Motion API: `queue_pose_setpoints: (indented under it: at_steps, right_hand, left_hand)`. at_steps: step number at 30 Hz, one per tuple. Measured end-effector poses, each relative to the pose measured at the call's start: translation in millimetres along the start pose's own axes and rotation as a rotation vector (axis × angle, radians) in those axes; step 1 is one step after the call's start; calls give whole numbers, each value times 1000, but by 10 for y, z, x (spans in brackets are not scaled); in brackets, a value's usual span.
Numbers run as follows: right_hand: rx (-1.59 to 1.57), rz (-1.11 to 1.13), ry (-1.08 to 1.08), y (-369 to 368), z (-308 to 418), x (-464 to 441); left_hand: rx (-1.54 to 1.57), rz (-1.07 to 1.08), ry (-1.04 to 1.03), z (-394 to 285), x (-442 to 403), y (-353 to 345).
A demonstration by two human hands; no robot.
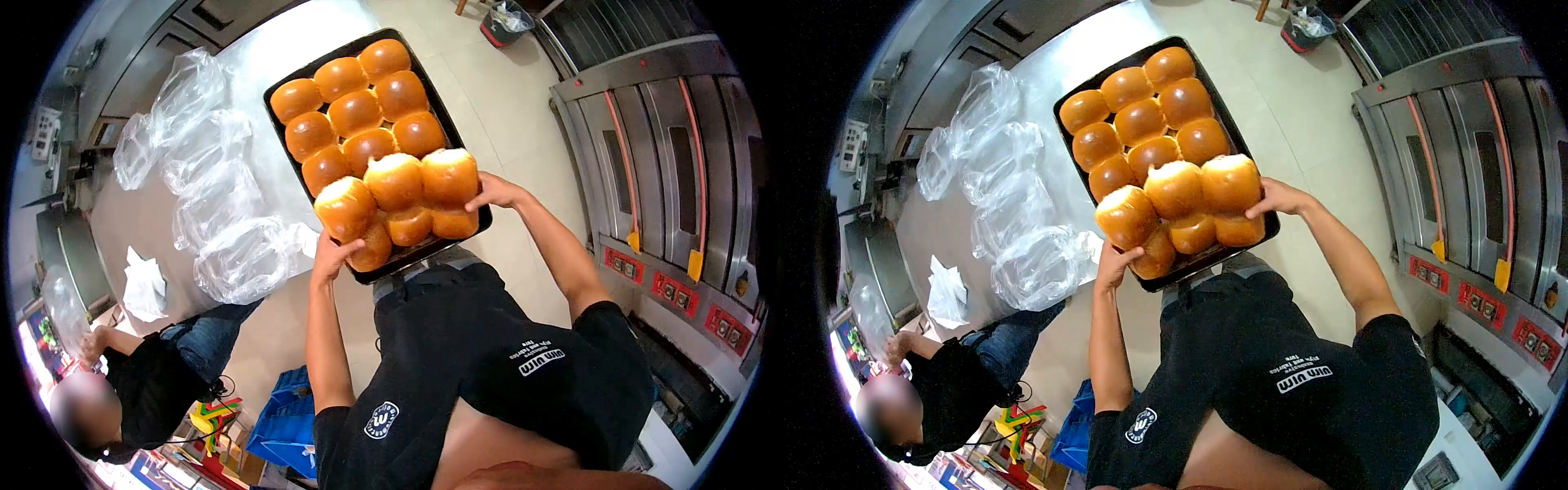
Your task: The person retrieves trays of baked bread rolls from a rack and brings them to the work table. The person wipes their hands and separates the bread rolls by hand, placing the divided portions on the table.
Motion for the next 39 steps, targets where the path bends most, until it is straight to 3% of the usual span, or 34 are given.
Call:
queue_pose_setpoints:
  at_steps: [1,5,8,10,12,17,19,21,23,26,27,28,29,31,33,35,36,38,39]
  right_hand:
    - [-61,-16,16,-34,-28,-42]
    - [-572,-61,101,-320,215,-69]
    - [-1036,-26,173,-635,167,-105]
    - [-1189,-56,285,-903,162,-201]
    - [-1259,-87,404,-1070,312,-273]
    - [-1185,-191,630,-945,890,-259]
    - [-1143,-230,700,-918,1076,-230]
    - [-1111,-263,749,-857,1227,-209]
    - [-1072,-301,791,-794,1377,-206]
    - [-1031,-336,798,-452,1459,-227]
    - [-1048,-408,786,-246,1336,-205]
    - [-1156,-243,713,-111,1265,-172]
    - [-1022,-190,672,-261,1534,-70]
    - [-737,-186,484,30,1207,-74]
    - [-458,28,278,-28,1005,-275]
    - [-139,378,-11,-5,562,-594]
    - [-36,361,-76,-186,627,-691]
    - [56,302,232,-474,909,-841]
    - [-232,357,237,-750,1115,-869]
  left_hand:
    - [-9,15,71,34,-38,61]
    - [319,83,-118,-211,171,-67]
    - [655,265,94,333,-159,-61]
    - [703,473,32,296,-183,-585]
    - [828,510,-49,188,-177,-844]
    - [1144,626,-230,-227,332,-1287]
    - [932,268,-296,-304,512,-1019]
    - [859,176,-334,-303,598,-792]
    - [928,308,-390,-338,764,-776]
    - [1026,236,-581,-306,915,-520]
    - [1374,576,-612,-222,935,-325]
    - [1702,936,-567,-133,960,-131]
    - [1489,832,-647,-179,966,11]
    - [1125,573,-699,-284,1143,156]
    - [1435,665,-670,114,1109,623]
    - [1196,553,-733,-217,1201,419]
    - [1149,499,-719,-319,1262,327]
    - [1075,315,-670,-492,1337,121]
    - [1047,180,-625,-523,1381,0]
Point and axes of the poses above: each hand's wrist, its own x-axis away from the middle knuckle, its own y-axis out of the back of the hand, z = x × y, the point moved 5 cm from there along -x, towards the middle knuckle, and after that the axes turned 14 degrees about y, right-handed, at the moved point
